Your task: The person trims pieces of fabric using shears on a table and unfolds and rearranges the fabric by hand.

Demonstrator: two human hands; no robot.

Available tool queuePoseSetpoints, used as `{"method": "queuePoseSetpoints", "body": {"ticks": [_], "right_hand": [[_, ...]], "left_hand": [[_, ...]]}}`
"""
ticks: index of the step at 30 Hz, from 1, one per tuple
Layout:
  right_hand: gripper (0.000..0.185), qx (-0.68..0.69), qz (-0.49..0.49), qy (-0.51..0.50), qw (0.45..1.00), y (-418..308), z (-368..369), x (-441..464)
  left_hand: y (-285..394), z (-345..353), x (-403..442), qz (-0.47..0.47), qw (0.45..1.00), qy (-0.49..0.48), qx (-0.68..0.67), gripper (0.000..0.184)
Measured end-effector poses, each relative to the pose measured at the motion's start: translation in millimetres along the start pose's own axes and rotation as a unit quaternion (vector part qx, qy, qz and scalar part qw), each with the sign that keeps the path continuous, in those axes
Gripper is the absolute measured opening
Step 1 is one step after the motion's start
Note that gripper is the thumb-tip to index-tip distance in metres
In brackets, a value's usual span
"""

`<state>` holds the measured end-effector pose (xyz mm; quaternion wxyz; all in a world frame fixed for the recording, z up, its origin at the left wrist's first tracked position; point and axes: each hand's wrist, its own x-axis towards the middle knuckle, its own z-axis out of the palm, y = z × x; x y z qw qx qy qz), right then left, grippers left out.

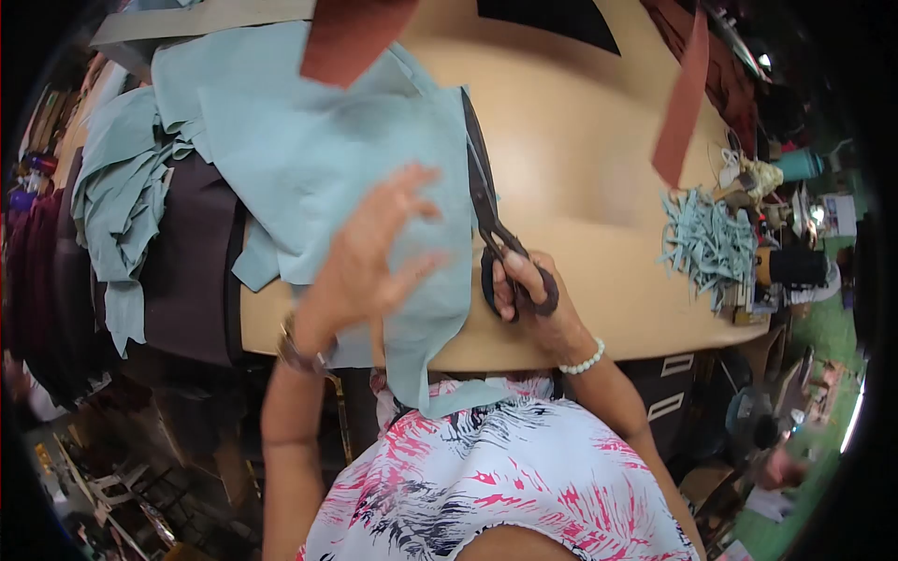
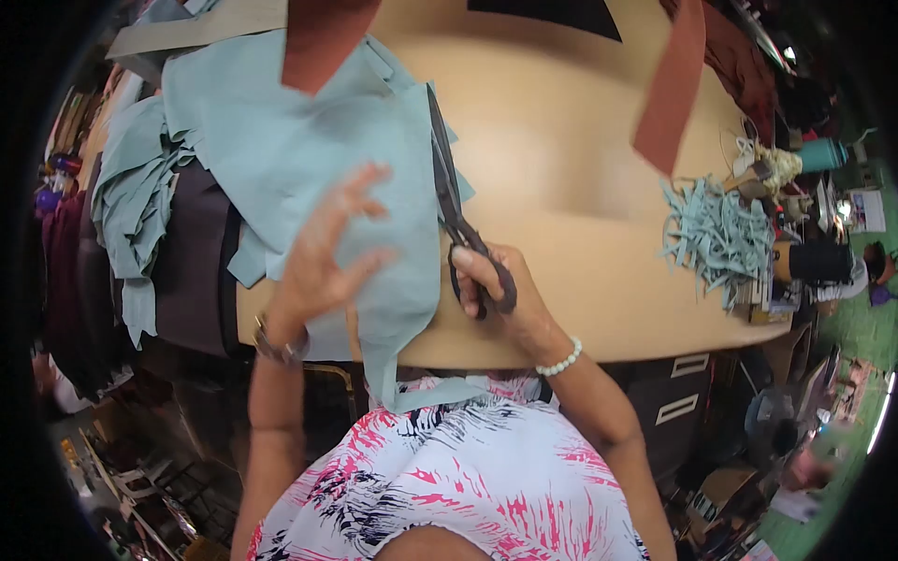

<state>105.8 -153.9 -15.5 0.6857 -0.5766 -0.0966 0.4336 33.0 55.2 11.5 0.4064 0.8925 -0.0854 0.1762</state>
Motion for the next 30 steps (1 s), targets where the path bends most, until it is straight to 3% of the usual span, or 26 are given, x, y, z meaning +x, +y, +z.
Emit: {"method": "queuePoseSetpoints", "body": {"ticks": [2, 5, 8, 10, 14, 17, 21, 24, 30], "right_hand": [[0.029, 0.000, -0.015, -0.031, 0.999, -5, 1, -4], [0.025, 0.030, -0.037, -0.089, 0.995, -10, -2, -7], [0.029, 0.067, -0.030, -0.125, 0.990, -15, -4, -10], [0.029, 0.084, -0.032, -0.138, 0.986, -15, -7, -9], [0.038, 0.121, -0.021, -0.154, 0.980, -15, -11, -6], [0.042, 0.123, -0.019, -0.167, 0.978, -18, -14, -6], [0.039, 0.104, -0.039, -0.180, 0.977, -20, -18, -8], [0.038, 0.061, -0.025, -0.147, 0.987, -21, -17, -11], [0.035, 0.058, 0.005, -0.097, 0.994, -11, -12, -21]], "left_hand": [[-19, -28, 43, 0.042, 0.997, 0.071, 0.014, 0.027], [-45, -68, 100, 0.081, 0.994, -0.074, -0.017, 0.023], [-42, -86, 131, -0.050, 0.962, -0.235, -0.131, 0.016], [-37, -88, 138, -0.045, 0.950, -0.251, -0.179, 0.014], [-29, -84, 139, -0.028, 0.955, -0.224, -0.193, 0.013], [-29, -89, 140, -0.014, 0.952, -0.272, -0.139, 0.014], [-28, -91, 136, -0.073, 0.933, -0.270, -0.226, 0.014], [-16, -88, 131, -0.113, 0.924, -0.252, -0.264, 0.015], [-6, -83, 127, -0.106, 0.946, -0.236, -0.196, 0.020]]}}
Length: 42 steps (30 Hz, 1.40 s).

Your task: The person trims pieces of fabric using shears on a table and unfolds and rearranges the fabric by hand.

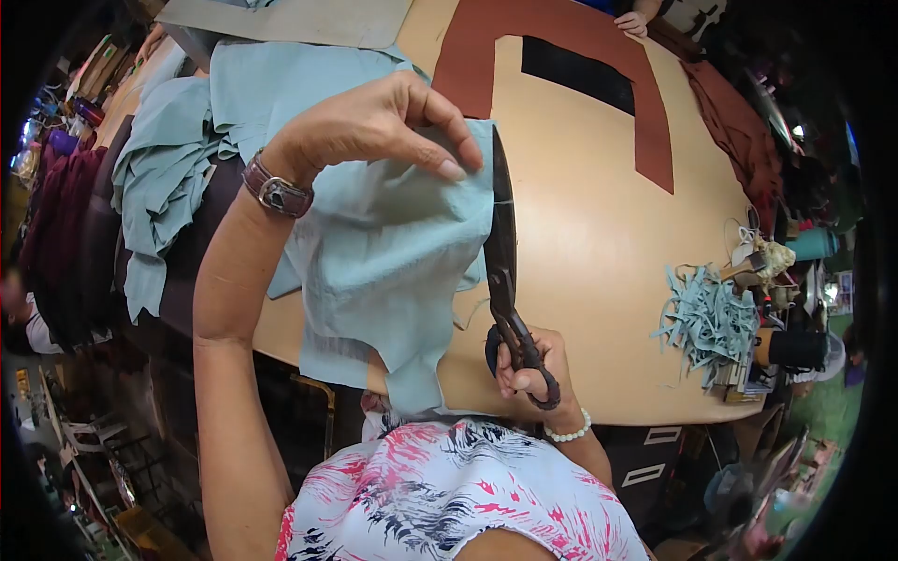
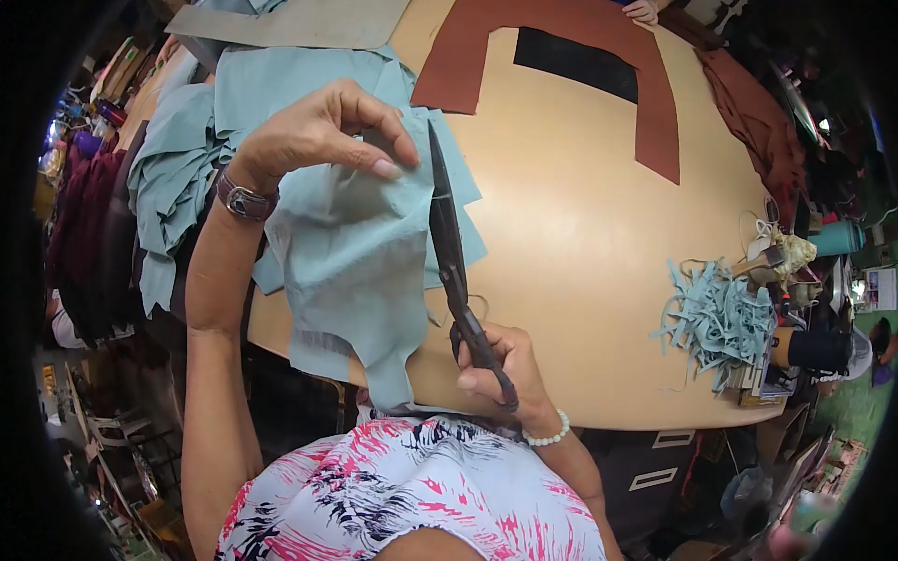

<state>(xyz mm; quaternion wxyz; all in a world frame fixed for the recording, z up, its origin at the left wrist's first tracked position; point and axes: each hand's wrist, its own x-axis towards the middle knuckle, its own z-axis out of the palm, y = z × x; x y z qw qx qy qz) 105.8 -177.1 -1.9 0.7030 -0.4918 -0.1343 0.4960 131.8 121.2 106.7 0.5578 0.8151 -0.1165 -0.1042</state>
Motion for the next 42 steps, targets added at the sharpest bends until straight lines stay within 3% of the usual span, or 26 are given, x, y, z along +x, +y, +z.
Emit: {"method": "queuePoseSetpoints", "body": {"ticks": [9, 18, 27, 42], "right_hand": [[0.050, -0.034, -0.031, 0.021, 0.999, 16, 3, 3], [0.051, -0.076, -0.060, 0.034, 0.995, 20, 6, 5], [0.055, -0.074, -0.055, 0.024, 0.995, 23, 8, 4], [0.051, -0.072, -0.042, 0.030, 0.996, 23, 7, 1]], "left_hand": [[5, 11, 1, -0.011, 0.999, 0.032, 0.038, 0.024], [8, 16, -1, -0.011, 0.996, 0.067, 0.055, 0.022], [7, 41, -5, 0.017, 0.974, 0.163, 0.156, 0.016], [3, 42, -7, 0.018, 0.977, 0.152, 0.151, 0.020]]}}
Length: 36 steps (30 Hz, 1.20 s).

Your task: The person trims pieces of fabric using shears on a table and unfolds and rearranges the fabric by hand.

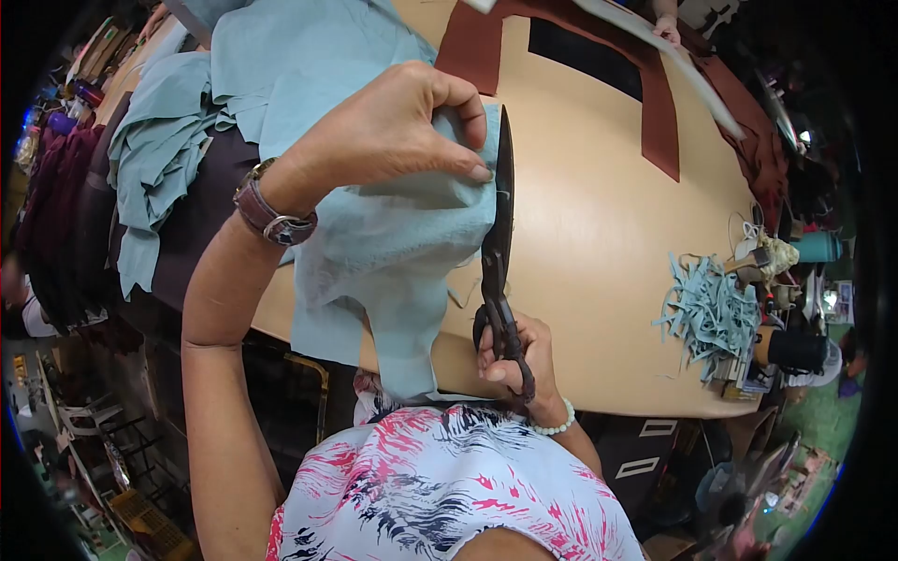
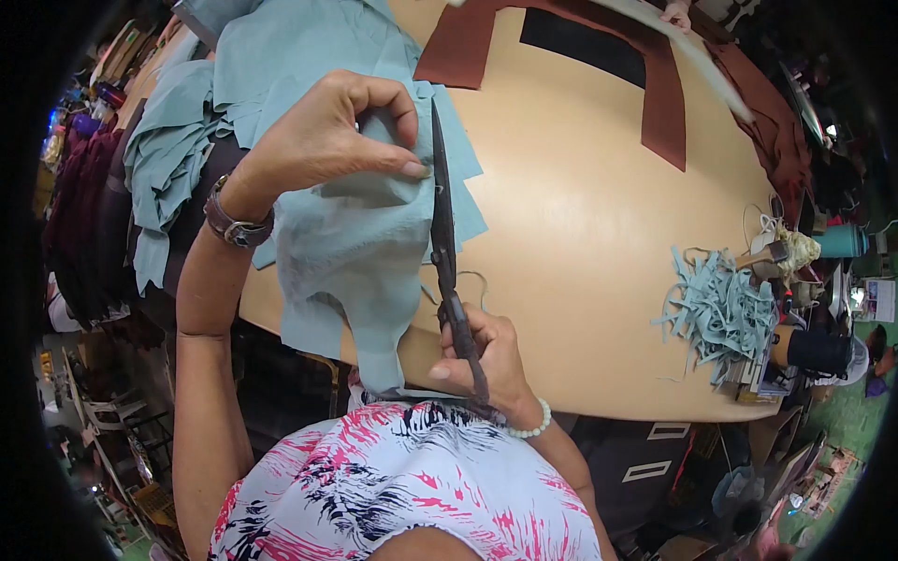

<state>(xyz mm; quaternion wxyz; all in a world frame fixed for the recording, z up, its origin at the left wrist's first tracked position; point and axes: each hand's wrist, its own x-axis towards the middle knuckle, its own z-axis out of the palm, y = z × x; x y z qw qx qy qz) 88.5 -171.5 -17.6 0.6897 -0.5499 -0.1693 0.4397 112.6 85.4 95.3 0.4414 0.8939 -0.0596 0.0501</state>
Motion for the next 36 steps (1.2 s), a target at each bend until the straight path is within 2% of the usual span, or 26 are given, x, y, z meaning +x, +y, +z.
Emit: {"method": "queuePoseSetpoints", "body": {"ticks": [6, 27, 36], "right_hand": [[0.051, 0.038, 0.005, -0.021, 0.999, -1.9, 0.2, -1.3], [0.054, 0.018, 0.006, -0.014, 1.000, -2.9, -0.2, -3.5], [0.048, 0.000, -0.002, -0.015, 1.000, -3.0, -1.7, -4.8]], "left_hand": [[0.9, -2.0, -1.9, -0.022, 1.000, -0.013, -0.015, 0.021], [-1.9, 2.1, -4.2, -0.002, 0.999, -0.010, -0.032, 0.018], [-2.5, 3.4, -3.8, 0.000, 0.999, -0.009, -0.035, 0.018]]}}
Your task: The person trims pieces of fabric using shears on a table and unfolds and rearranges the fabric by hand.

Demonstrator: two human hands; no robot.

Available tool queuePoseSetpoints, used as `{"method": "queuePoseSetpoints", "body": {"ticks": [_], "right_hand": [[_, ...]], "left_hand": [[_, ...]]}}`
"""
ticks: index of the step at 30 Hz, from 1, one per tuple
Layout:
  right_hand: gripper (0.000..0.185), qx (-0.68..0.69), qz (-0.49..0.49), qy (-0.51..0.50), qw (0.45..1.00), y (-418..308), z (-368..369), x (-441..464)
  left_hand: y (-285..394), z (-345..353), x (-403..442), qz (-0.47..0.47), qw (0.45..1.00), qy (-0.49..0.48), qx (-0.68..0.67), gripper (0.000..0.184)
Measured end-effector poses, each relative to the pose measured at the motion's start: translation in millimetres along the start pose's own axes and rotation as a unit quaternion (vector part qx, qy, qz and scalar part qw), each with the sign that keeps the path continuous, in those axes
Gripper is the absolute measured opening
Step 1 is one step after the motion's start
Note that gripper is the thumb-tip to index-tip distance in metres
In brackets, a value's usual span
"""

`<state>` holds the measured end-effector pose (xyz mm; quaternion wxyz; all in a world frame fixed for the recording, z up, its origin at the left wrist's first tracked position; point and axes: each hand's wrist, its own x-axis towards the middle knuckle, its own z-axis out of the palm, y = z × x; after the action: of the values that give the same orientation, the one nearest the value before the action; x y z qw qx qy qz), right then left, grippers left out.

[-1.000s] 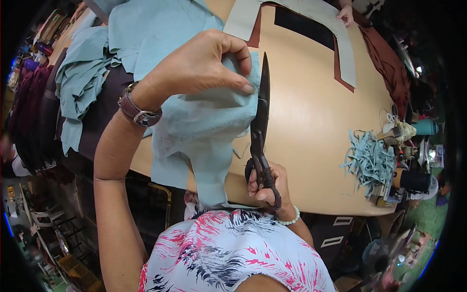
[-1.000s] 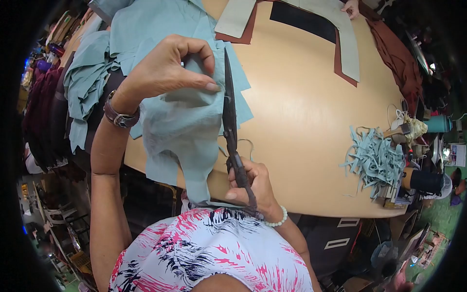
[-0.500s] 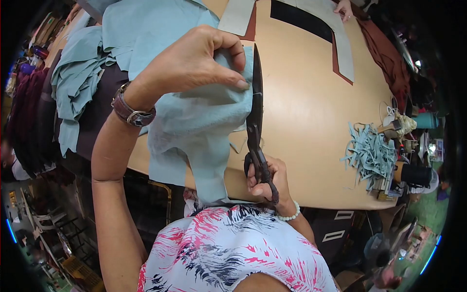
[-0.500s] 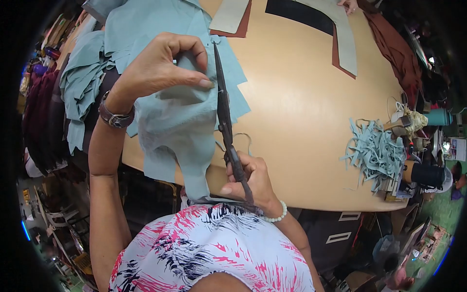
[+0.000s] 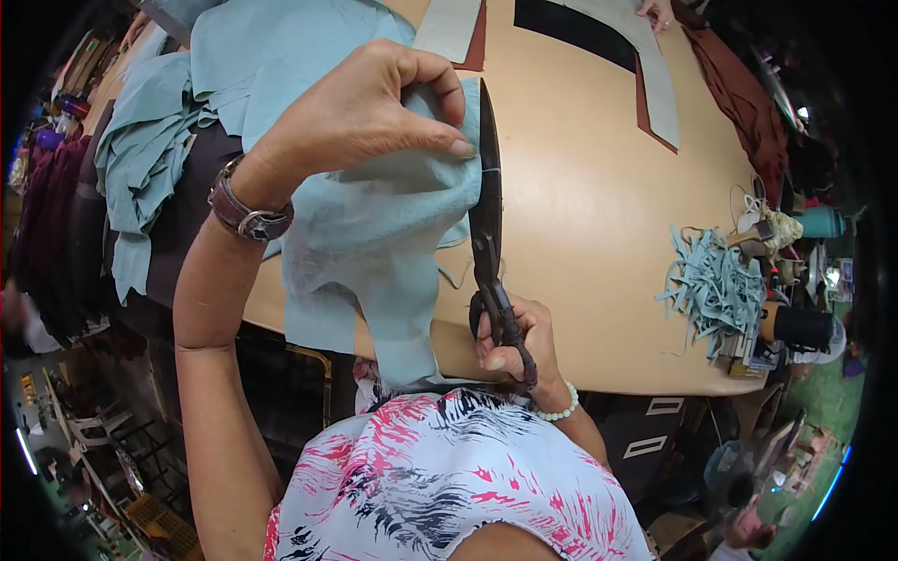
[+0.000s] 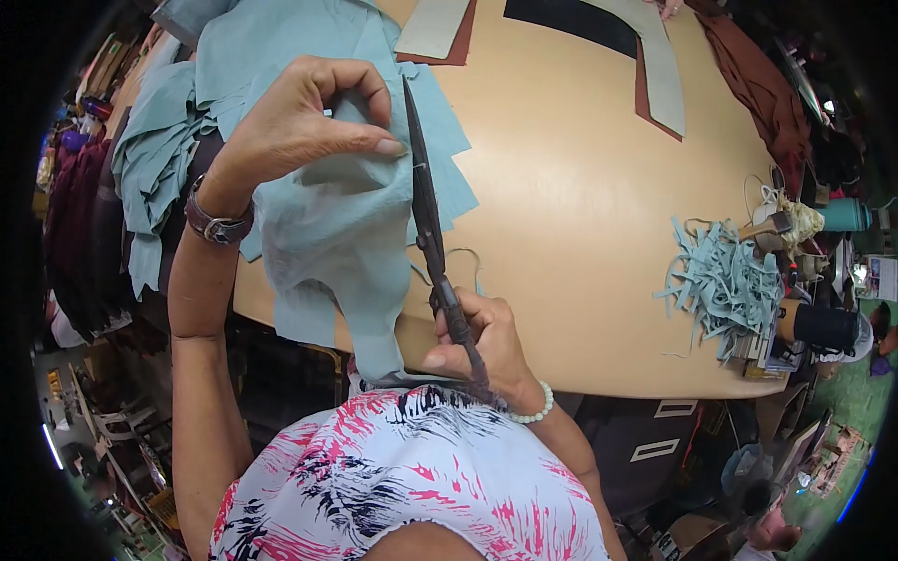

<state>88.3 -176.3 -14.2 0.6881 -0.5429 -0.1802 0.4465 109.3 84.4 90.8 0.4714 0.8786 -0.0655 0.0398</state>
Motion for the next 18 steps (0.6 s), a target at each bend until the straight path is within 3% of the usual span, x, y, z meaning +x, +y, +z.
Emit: {"method": "queuePoseSetpoints", "body": {"ticks": [18], "right_hand": [[0.034, -0.043, -0.011, 0.032, 0.998, 1.3, 6.1, -4.1]], "left_hand": [[6.1, -2.0, -2.8, -0.007, 1.000, 0.012, -0.003, 0.018]]}}
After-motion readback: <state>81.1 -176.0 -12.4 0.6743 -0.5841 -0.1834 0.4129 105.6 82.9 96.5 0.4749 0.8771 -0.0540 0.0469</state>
